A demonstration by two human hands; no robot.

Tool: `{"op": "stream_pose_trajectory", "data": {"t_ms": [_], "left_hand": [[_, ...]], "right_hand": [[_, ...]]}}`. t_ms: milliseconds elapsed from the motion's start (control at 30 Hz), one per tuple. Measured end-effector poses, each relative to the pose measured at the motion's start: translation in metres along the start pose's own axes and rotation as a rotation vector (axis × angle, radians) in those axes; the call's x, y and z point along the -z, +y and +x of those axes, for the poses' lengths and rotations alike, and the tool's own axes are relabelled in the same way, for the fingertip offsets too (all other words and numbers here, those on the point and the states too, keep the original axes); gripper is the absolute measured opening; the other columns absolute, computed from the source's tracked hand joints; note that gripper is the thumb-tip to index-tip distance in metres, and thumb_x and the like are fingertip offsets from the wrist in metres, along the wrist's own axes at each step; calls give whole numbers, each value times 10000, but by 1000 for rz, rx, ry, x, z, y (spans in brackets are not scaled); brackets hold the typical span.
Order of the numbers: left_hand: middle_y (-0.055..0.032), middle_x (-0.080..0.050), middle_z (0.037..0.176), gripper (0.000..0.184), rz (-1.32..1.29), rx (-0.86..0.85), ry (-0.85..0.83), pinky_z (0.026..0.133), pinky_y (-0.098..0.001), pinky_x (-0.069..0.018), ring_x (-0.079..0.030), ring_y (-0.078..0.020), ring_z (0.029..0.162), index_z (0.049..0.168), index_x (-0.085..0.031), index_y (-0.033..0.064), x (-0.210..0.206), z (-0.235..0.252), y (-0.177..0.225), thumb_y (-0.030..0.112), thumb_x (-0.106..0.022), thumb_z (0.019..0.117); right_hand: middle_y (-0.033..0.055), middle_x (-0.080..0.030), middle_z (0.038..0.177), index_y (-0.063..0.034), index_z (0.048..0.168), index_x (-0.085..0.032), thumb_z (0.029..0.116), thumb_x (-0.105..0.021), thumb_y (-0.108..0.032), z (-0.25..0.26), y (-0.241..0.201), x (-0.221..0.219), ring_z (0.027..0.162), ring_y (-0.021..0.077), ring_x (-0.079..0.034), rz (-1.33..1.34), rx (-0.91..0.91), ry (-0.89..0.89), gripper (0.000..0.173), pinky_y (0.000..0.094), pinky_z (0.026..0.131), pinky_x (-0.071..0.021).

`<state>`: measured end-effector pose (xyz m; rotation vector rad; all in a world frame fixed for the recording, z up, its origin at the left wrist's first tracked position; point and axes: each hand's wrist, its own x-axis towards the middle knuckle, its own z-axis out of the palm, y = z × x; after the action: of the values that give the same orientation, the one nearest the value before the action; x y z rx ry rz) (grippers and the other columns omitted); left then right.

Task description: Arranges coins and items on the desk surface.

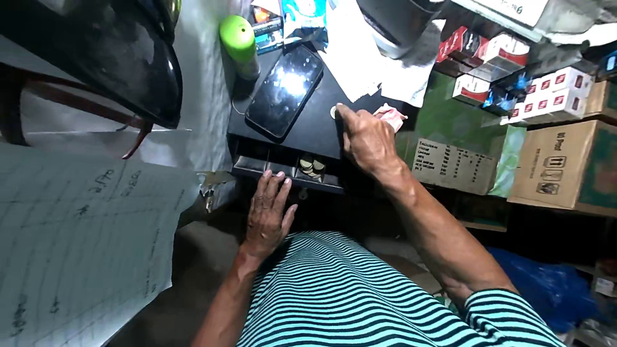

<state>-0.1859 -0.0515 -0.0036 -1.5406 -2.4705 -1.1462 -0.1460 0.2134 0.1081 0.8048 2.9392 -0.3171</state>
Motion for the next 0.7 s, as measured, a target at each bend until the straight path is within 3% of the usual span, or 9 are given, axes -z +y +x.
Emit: {"op": "stream_pose_trajectory", "data": {"t_ms": [167,300,533,700], "left_hand": [[-162,-448,1571,517,-6,13,4,1232,-477,-309,-306,-349,1520,1447,-551,34,0,0,0,251,-645,987],[-167,-444,1572,520,-9,17,4,1234,-478,-298,-302,-348,1521,1445,-548,27,-2,0,1,257,-645,989],[-163,-436,1580,535,-8,-2,-2,1233,-480,-302,-296,-345,1526,1465,-533,39,0,0,-2,263,-638,991],[-163,-432,1581,539,-16,-9,-12,1233,-482,-301,-294,-340,1527,1468,-526,37,1,1,-2,256,-644,989]], "right_hand": [[214,-670,893,-99,1373,-649,953,-585,-78,-36,-19,-18,706,381,-678,33,145,46,424,516,573,-539],[162,-649,836,-102,1373,-658,914,-636,-55,-73,-26,-29,632,308,-651,152,283,45,462,442,513,-524],[249,-695,975,-74,1408,-623,986,-511,-52,-47,28,-8,797,418,-700,52,-8,114,437,555,650,-545],[239,-674,944,-68,1425,-607,957,-572,-47,-64,22,-15,738,399,-682,24,27,47,470,525,599,-539]]}}
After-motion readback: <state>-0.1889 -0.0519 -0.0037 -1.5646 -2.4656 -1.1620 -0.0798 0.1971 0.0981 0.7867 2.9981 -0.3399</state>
